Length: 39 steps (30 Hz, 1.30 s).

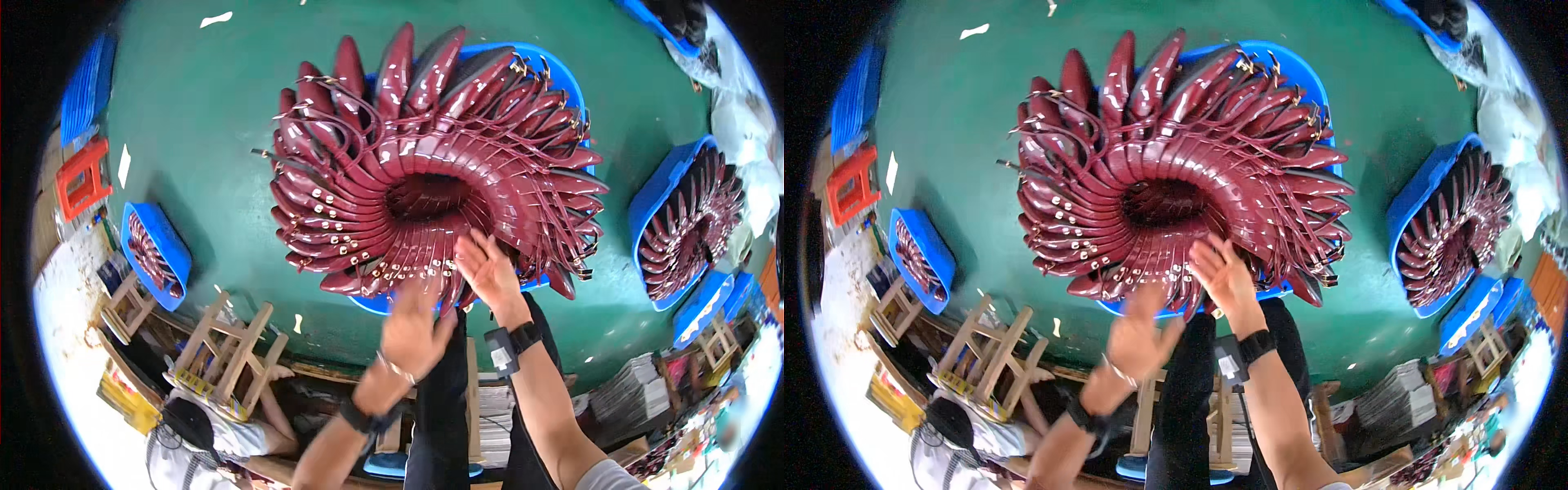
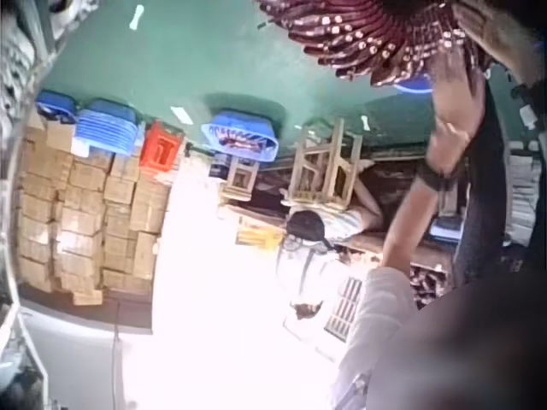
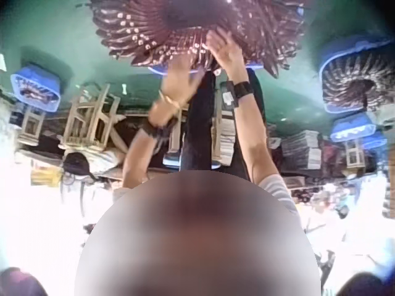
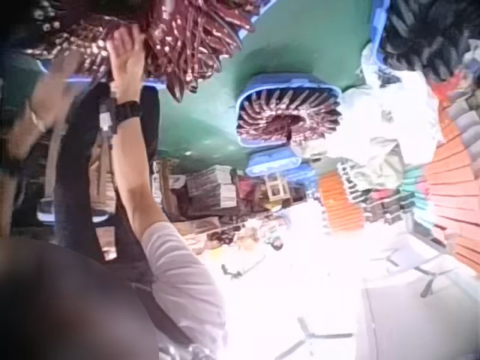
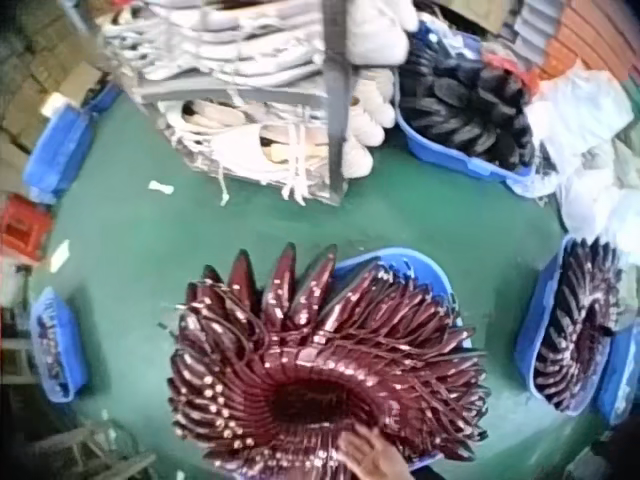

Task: The recorder is organizing, heating, and stacking shoe components in a manufacturing facility.

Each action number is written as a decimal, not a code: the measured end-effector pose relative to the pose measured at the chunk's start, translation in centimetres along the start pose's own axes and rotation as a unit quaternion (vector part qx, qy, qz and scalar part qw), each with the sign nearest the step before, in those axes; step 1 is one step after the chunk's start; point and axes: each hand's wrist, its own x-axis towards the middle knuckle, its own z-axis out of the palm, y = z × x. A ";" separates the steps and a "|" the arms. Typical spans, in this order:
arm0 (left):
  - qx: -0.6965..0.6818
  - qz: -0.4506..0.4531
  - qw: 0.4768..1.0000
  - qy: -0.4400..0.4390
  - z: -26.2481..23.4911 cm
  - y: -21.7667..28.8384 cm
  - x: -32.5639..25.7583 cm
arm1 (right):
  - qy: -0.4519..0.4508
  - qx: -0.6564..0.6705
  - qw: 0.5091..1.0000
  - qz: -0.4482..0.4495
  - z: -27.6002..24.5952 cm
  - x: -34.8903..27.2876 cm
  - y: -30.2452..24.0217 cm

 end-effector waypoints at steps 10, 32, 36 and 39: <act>-0.016 -0.216 0.915 -0.341 8.4 9.9 -22.5 | -0.127 -0.871 0.468 0.082 -5.2 -12.9 -4.0; -0.615 -0.334 0.692 0.176 21.2 42.2 -48.3 | 0.151 -0.756 0.240 0.590 8.5 -35.4 -20.8; -0.749 -0.341 0.499 0.272 31.8 48.3 -47.5 | 0.006 -0.958 0.006 0.285 12.4 -36.1 -14.1; -0.783 -0.355 0.383 0.338 37.8 51.2 -46.2 | -0.021 -0.916 -0.024 0.400 12.2 -35.8 -5.2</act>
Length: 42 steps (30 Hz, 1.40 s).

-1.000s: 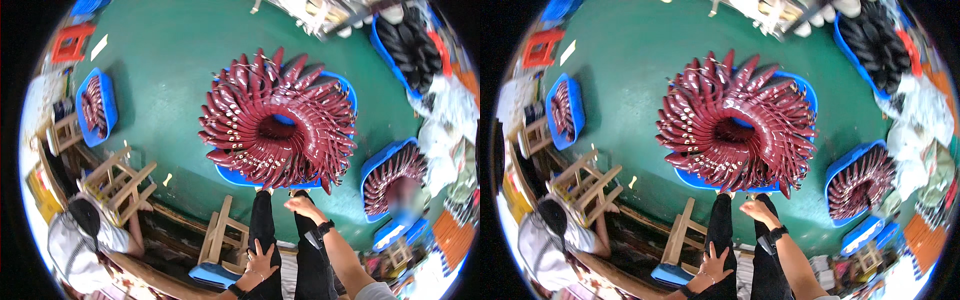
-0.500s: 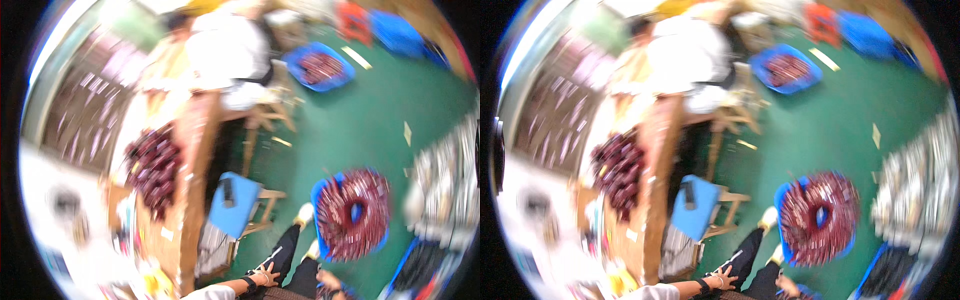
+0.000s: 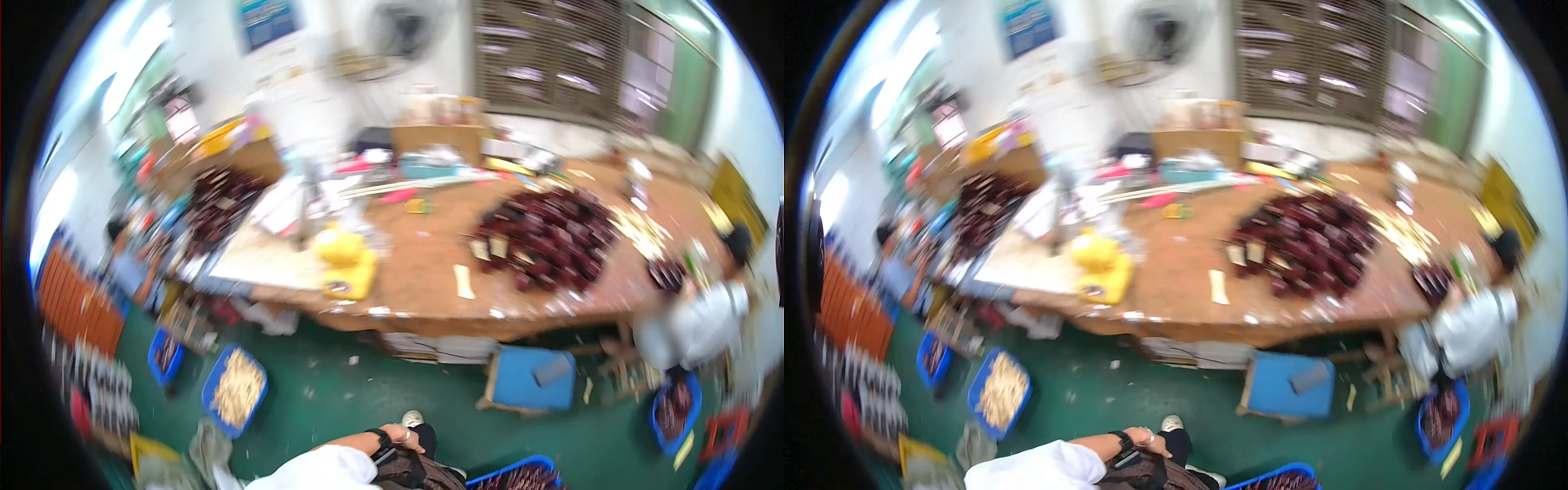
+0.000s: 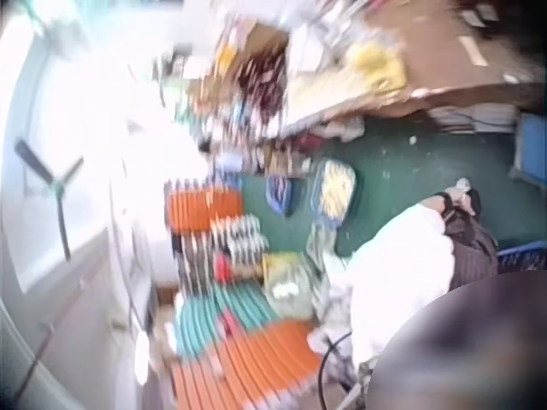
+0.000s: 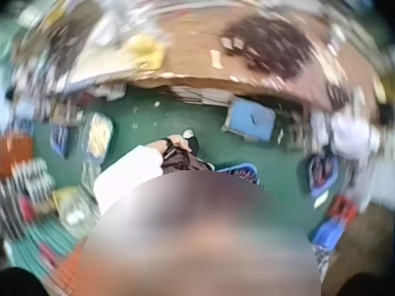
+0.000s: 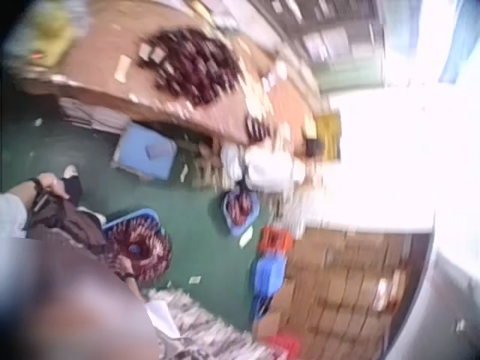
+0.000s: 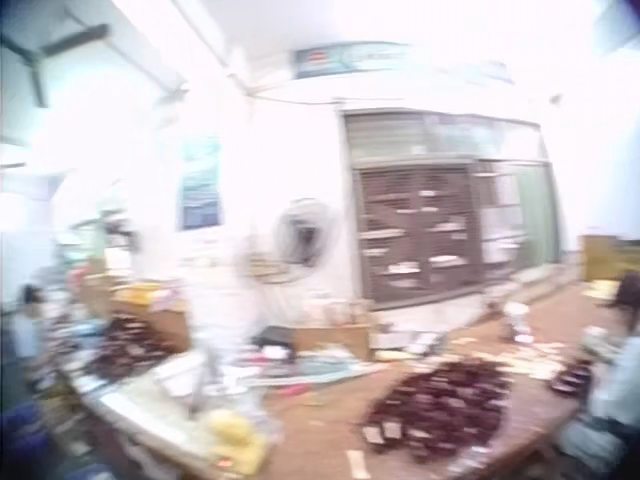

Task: The recorder is organizing, heating, and stacking shoe components in a manufacturing facility.

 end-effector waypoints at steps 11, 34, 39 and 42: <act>-0.376 -0.102 0.910 0.141 4.4 -21.0 -8.1 | 0.014 -0.609 0.790 -0.067 37.1 12.4 -23.8; -0.650 -0.303 0.517 0.467 28.6 -18.4 3.0 | -0.423 -0.895 -0.067 0.126 91.2 34.4 11.1; -0.726 -0.075 0.513 0.453 29.2 -25.3 -4.6 | -0.392 -0.917 0.069 -0.034 101.1 38.0 17.0; -0.502 -0.261 0.713 0.414 32.7 -39.7 -12.3 | -0.385 -0.884 0.259 -0.062 109.4 35.6 19.3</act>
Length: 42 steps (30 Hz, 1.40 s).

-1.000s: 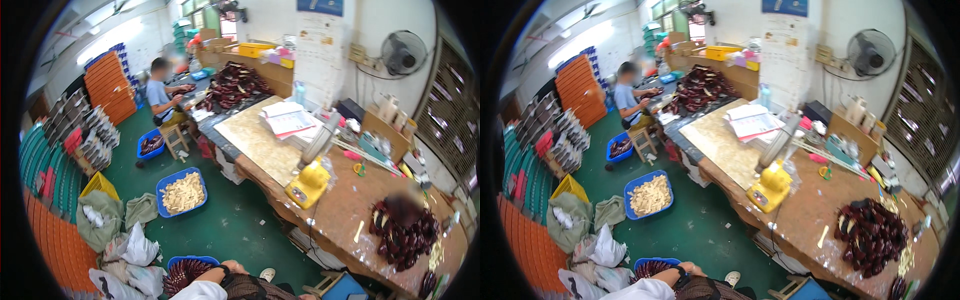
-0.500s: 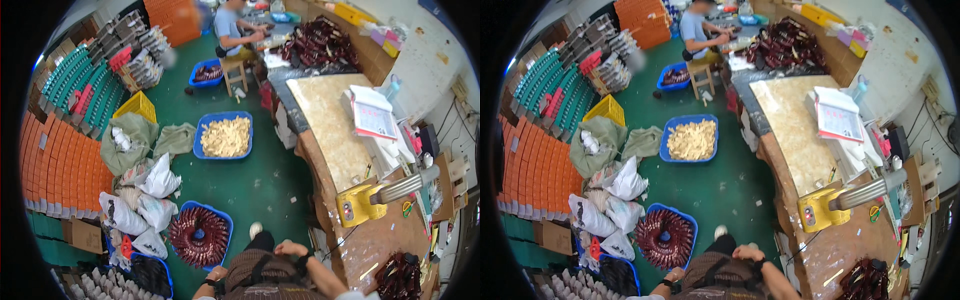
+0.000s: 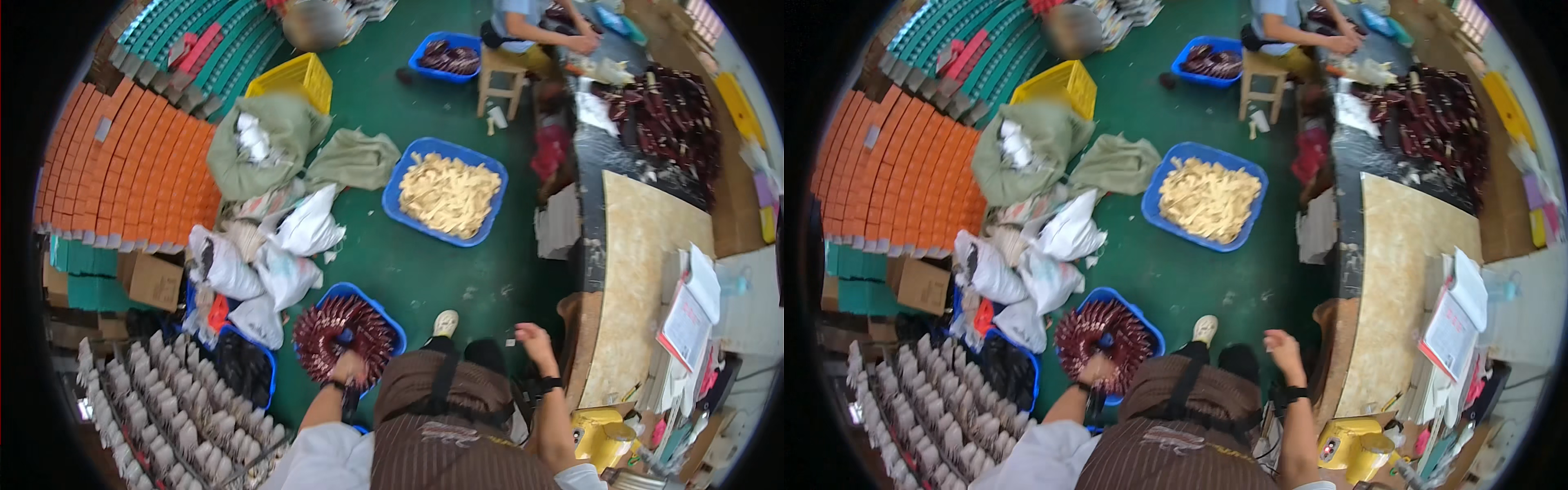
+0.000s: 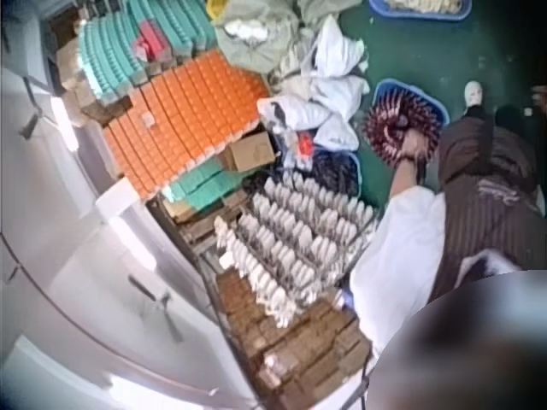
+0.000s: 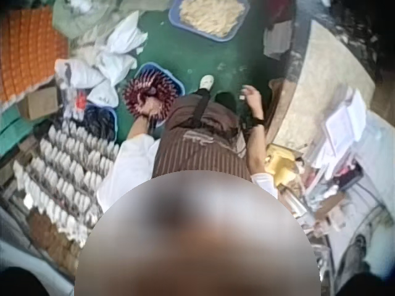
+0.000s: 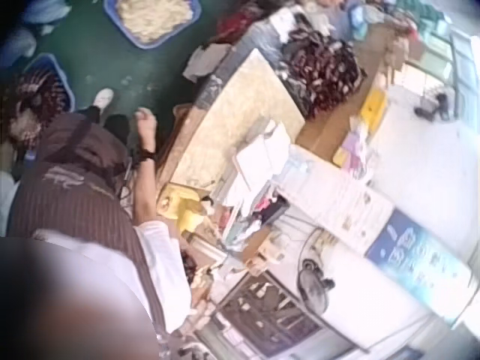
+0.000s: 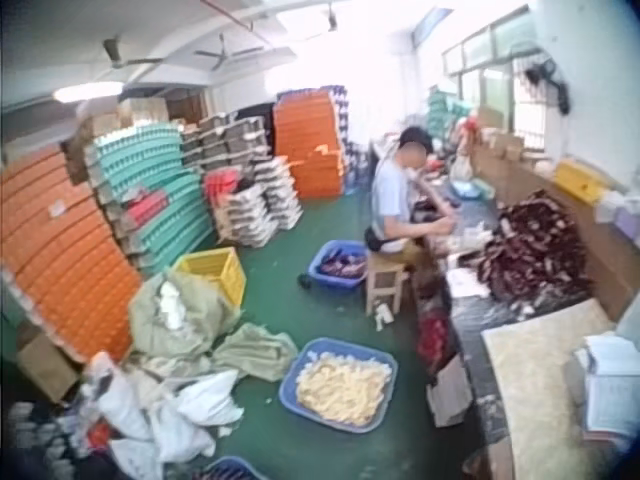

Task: The recorder is organizing, heating, and stacking shoe components in a manufacturing facility.

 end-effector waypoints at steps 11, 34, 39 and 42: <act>-0.467 -0.144 0.827 0.276 -32.4 4.1 25.5 | 0.068 -0.073 0.988 0.118 -15.4 6.8 5.7; -0.108 0.198 0.915 0.335 -83.1 24.8 68.6 | 0.302 0.107 0.920 0.227 -27.2 20.4 -0.5; -0.003 0.175 0.909 0.378 -93.0 30.0 79.8 | 0.364 0.136 0.870 0.303 -28.4 23.7 -3.6; 0.012 0.209 0.912 0.353 -96.9 33.7 84.5 | 0.396 0.168 0.845 0.318 -29.6 25.8 -6.2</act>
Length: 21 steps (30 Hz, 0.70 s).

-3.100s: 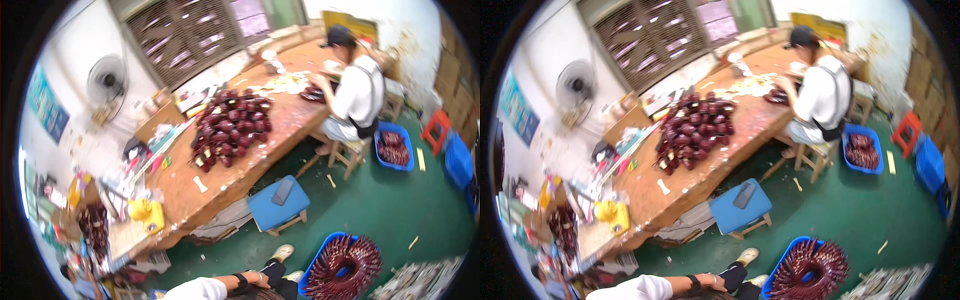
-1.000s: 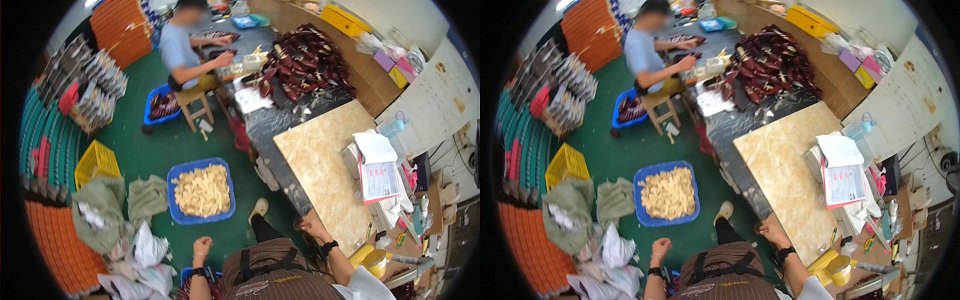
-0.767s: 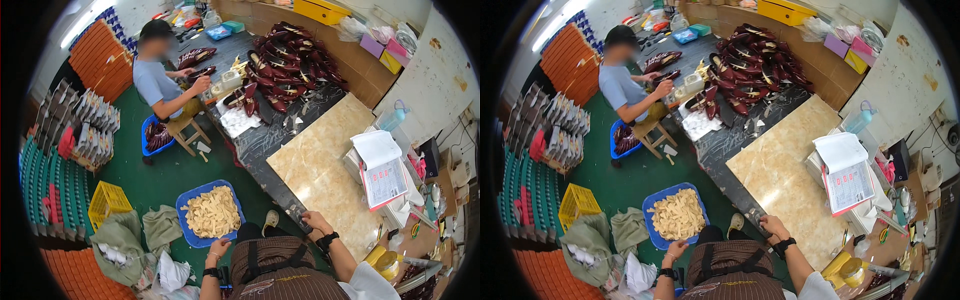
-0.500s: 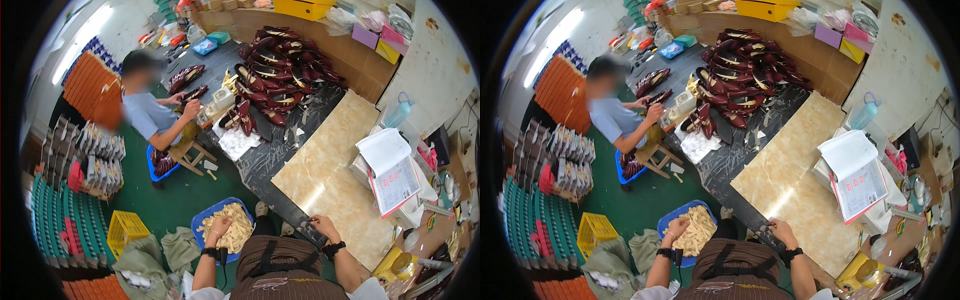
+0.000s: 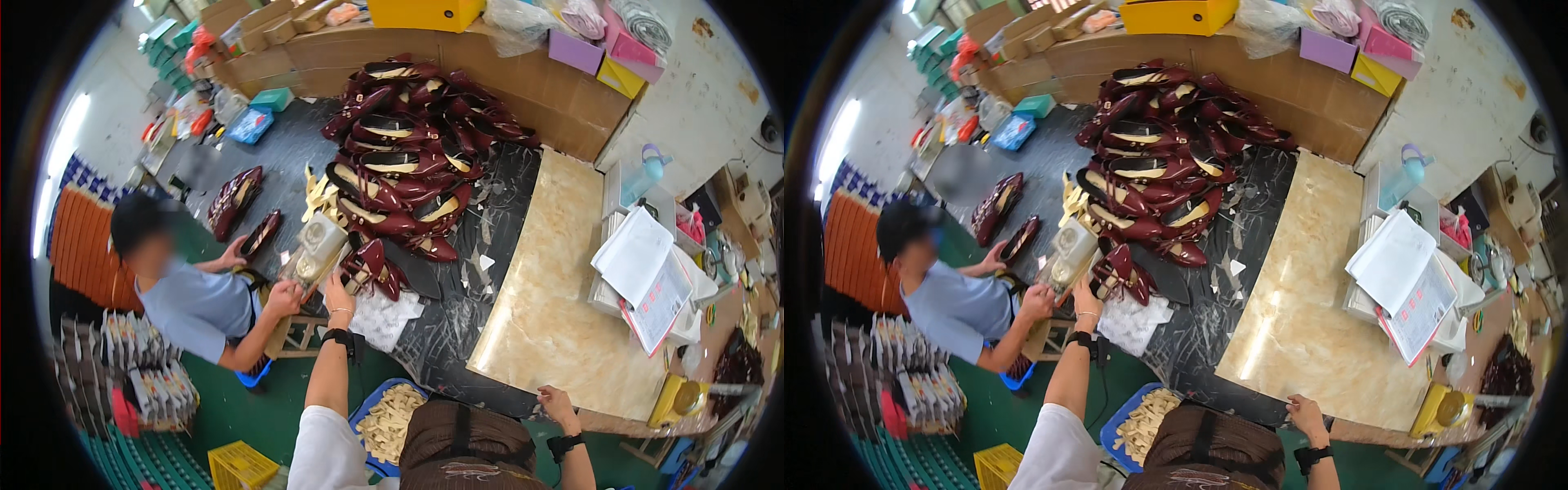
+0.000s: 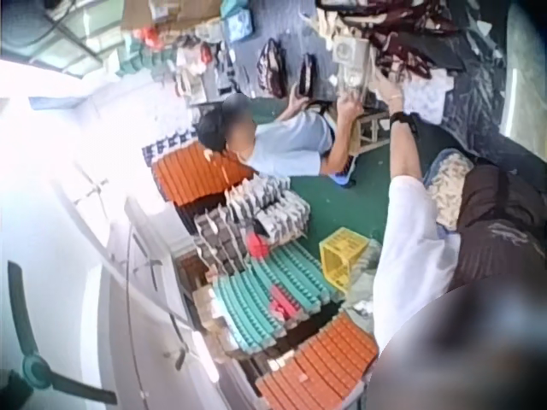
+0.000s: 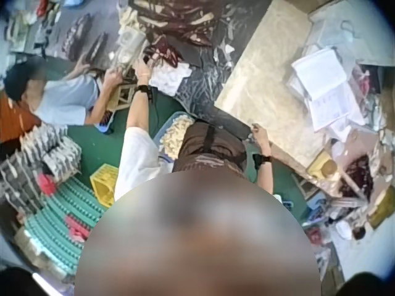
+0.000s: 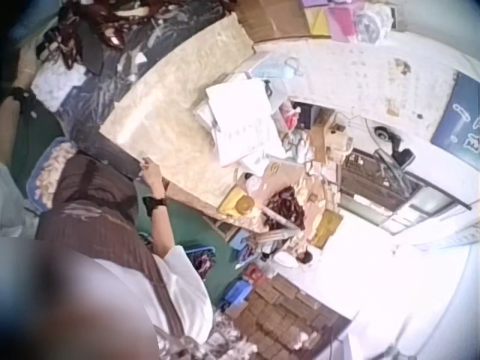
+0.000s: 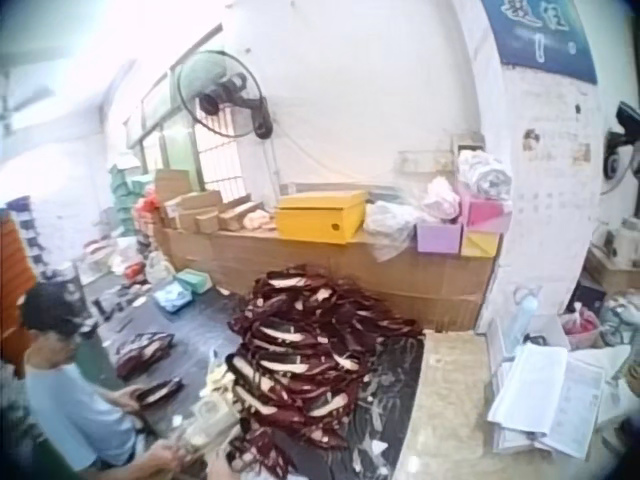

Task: The recorder is organizing, heating, and stacking shoe components in a manufacturing facility.

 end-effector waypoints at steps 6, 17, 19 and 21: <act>0.017 0.005 0.997 -0.069 1.9 -3.4 6.0 | 0.005 -0.013 1.000 0.022 2.0 -0.6 -7.5; -0.143 0.136 0.975 -0.102 -4.0 7.8 -5.5 | -0.085 0.116 0.976 -0.163 3.6 3.2 -17.9; -0.216 0.131 0.954 -0.163 -3.2 11.8 -9.6 | -0.098 0.152 0.966 -0.182 4.0 4.3 -18.3; -0.182 0.203 0.942 -0.195 -2.6 16.4 -12.4 | -0.089 0.189 0.959 -0.190 3.5 4.9 -18.1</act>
